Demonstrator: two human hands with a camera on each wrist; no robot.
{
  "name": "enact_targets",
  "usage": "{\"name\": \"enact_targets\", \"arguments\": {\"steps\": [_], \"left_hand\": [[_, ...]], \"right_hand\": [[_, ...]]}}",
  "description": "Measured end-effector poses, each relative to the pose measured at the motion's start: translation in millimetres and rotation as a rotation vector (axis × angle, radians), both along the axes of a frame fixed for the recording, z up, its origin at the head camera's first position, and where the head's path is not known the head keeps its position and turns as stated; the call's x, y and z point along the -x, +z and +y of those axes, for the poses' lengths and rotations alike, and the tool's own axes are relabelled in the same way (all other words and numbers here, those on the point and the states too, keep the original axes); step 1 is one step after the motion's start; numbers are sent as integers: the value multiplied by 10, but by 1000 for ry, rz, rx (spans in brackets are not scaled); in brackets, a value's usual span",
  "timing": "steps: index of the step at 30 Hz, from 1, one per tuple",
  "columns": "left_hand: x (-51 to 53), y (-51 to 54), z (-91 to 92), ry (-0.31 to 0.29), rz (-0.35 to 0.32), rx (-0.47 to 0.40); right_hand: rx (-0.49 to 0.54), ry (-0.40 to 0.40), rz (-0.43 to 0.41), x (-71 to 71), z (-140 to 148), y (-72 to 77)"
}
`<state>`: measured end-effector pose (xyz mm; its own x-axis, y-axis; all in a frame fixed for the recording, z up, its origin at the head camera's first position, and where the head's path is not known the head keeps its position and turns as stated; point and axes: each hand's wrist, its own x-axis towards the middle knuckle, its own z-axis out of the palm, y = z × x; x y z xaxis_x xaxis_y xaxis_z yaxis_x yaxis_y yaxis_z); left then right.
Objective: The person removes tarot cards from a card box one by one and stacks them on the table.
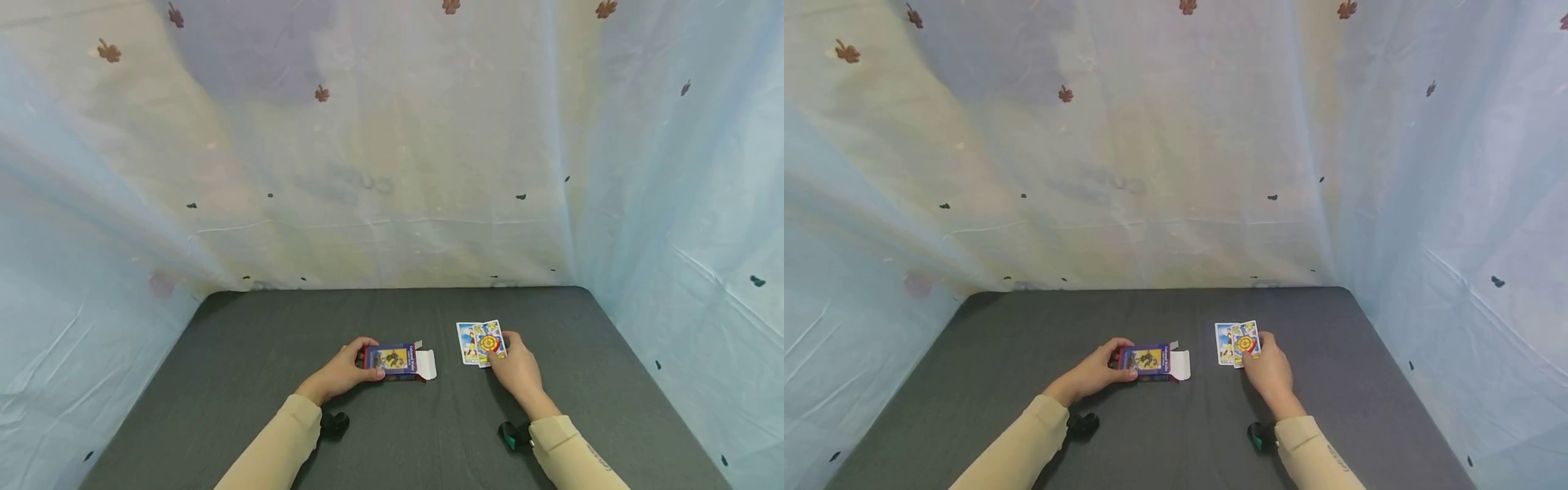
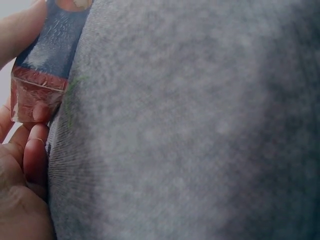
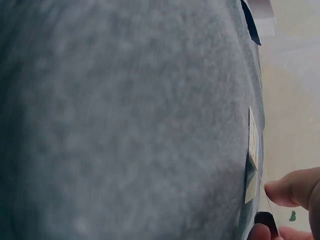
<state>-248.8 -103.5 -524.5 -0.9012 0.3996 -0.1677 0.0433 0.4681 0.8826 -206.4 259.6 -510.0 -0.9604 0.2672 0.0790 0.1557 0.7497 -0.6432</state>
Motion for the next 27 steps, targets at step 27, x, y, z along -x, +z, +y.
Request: {"name": "enact_targets", "arguments": {"steps": [27], "left_hand": [[-7, 16, 5, 4, 3, -2]], "right_hand": [[-103, -26, -134, -35, -32, 82]]}}
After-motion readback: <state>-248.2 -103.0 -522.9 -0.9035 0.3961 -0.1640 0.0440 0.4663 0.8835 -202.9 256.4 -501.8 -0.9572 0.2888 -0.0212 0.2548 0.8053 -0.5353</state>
